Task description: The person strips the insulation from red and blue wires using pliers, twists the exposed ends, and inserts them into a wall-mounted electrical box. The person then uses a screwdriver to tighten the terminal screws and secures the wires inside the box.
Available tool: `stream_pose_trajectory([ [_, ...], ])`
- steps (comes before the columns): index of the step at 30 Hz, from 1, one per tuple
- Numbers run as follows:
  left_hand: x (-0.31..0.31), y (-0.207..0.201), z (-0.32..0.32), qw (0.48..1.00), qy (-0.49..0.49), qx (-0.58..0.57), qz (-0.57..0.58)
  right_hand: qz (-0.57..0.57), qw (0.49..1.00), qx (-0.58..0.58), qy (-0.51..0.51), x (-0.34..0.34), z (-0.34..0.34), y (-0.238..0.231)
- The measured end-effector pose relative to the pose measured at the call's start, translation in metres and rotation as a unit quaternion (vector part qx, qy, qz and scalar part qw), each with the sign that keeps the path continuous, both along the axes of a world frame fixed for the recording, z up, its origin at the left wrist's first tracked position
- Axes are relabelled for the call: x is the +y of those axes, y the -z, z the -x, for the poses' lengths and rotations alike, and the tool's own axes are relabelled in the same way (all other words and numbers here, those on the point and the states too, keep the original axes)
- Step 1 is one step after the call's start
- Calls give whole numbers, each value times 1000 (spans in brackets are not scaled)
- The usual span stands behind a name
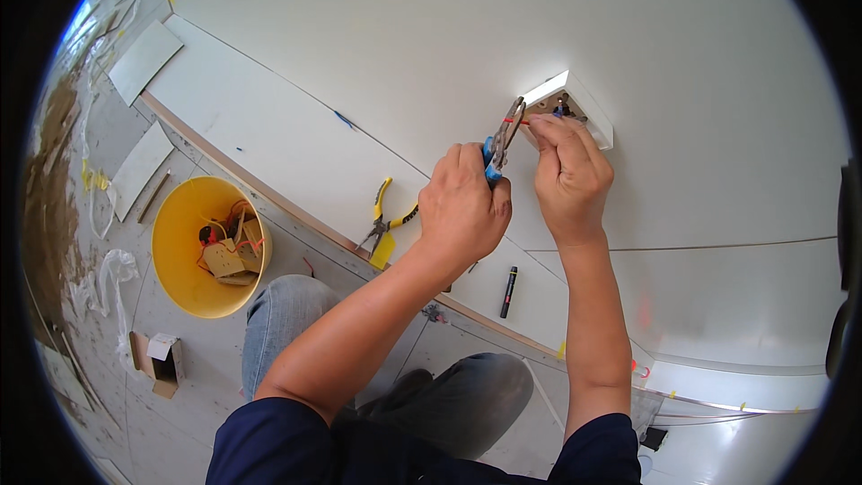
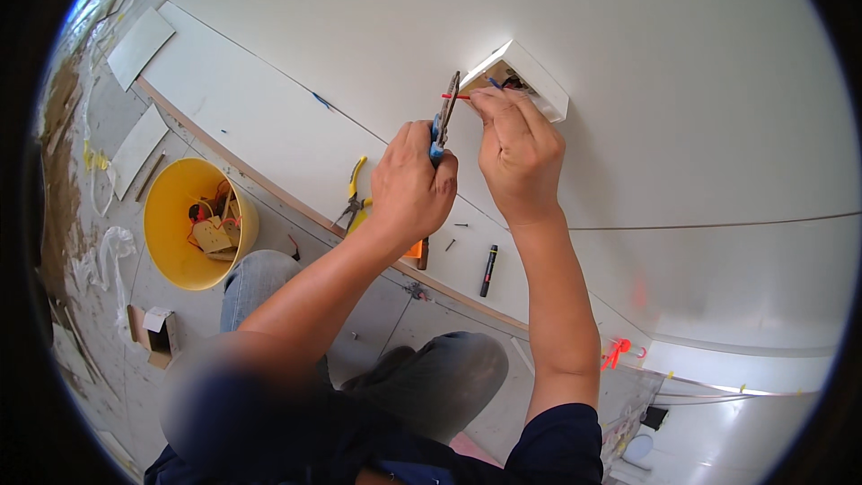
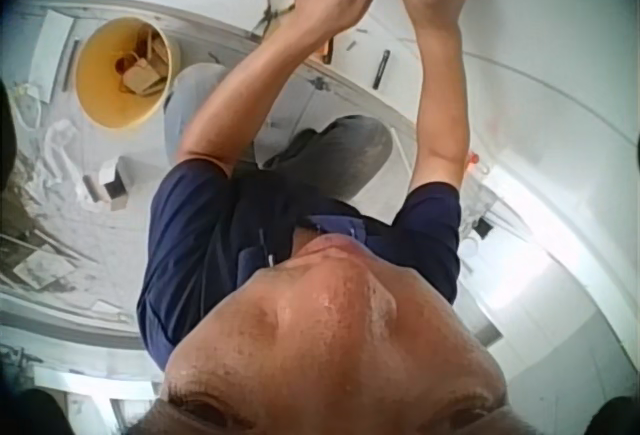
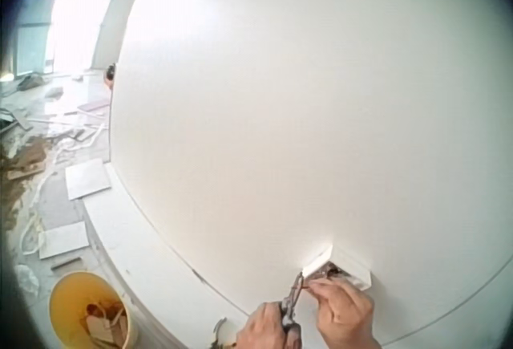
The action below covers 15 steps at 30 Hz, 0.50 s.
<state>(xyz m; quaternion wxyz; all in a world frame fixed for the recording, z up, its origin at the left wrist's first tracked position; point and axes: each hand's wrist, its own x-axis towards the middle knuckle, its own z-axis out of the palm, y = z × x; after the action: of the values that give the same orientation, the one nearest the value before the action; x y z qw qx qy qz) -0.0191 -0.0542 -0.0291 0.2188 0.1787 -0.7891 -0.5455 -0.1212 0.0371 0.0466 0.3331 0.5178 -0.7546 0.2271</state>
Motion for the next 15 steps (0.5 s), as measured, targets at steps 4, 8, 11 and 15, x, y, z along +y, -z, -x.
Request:
stream_pose_trajectory([
  [4, 1, -1, 1, 1000, -3, 5, 3, 4, 1000, 5, 2, 0, 1, 0],
  [8, 1, 1, 1, 1000, -1, -2, 13, 7, 1000, 3, 0, -1, 0, 0],
  [11, 2, 1, 2, 1000, -1, -7, 17, 8, 1000, 1, 0, -1, 0, 0],
  [15, 2, 2, 2, 1000, 1, -9, 23, 5, 1000, 5, 1, -1, 0, 0],
])
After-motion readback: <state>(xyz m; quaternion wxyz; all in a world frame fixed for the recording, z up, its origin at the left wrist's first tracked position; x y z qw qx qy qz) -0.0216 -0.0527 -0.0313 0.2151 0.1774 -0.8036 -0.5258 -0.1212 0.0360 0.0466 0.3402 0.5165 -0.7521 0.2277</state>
